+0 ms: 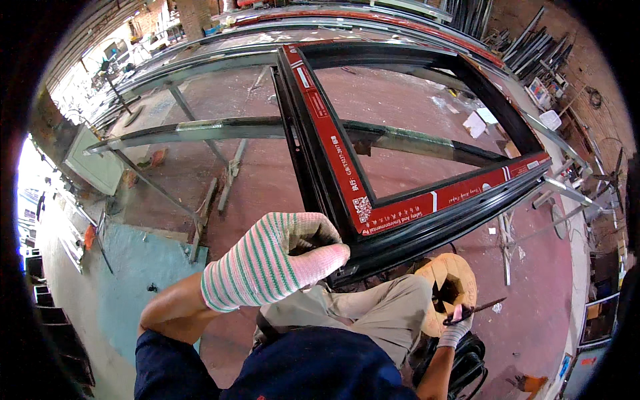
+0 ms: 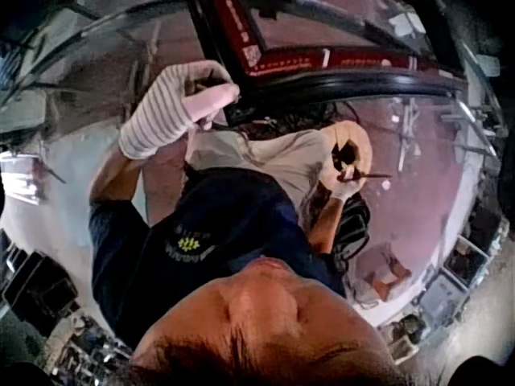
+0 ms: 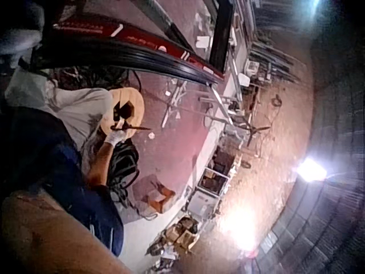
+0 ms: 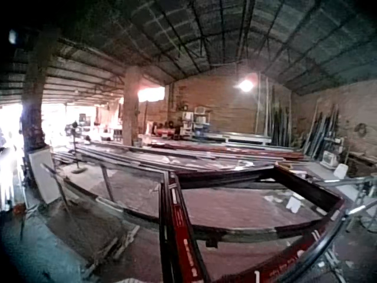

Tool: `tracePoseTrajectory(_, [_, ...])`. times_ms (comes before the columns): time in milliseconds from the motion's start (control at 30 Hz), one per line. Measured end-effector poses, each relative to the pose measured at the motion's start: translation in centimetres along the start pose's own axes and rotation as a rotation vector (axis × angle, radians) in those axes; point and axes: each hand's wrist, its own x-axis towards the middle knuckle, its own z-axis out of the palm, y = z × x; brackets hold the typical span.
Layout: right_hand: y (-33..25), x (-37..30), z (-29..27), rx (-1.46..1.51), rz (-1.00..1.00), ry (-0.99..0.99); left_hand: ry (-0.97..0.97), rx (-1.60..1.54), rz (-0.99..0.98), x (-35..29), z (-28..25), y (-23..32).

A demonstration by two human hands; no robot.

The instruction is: The person installs a rubber seal onto a window frame. They press the seal into the groove by hand and use pliers to secure the corners.

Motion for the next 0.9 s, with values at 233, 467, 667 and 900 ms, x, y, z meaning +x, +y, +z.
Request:
tracePoseTrajectory(233, [-14.7, -5.6, 10.0, 0.034, -0.104, -0.118, 0.008, -0.042, 0.051, -0.1, 0.0, -0.7])
tracePoseTrajectory(467, [-22.2, -9.3, 12.8, 0.168, -0.284, -0.482, 0.026, -0.014, 0.079, -0.3, -0.2, -1.0])
tracePoseTrajectory(667, [-22.7, -10.8, 11.8, 0.255, -0.171, -0.708, 0.039, 0.093, 0.132, -0.2, 0.3, -0.5])
tracePoseTrajectory(900, [-23.0, -15.2, 14.6, 0.035, -0.180, -0.763, 0.219, 0.129, -0.002, -0.7, 1.5, 0.3])
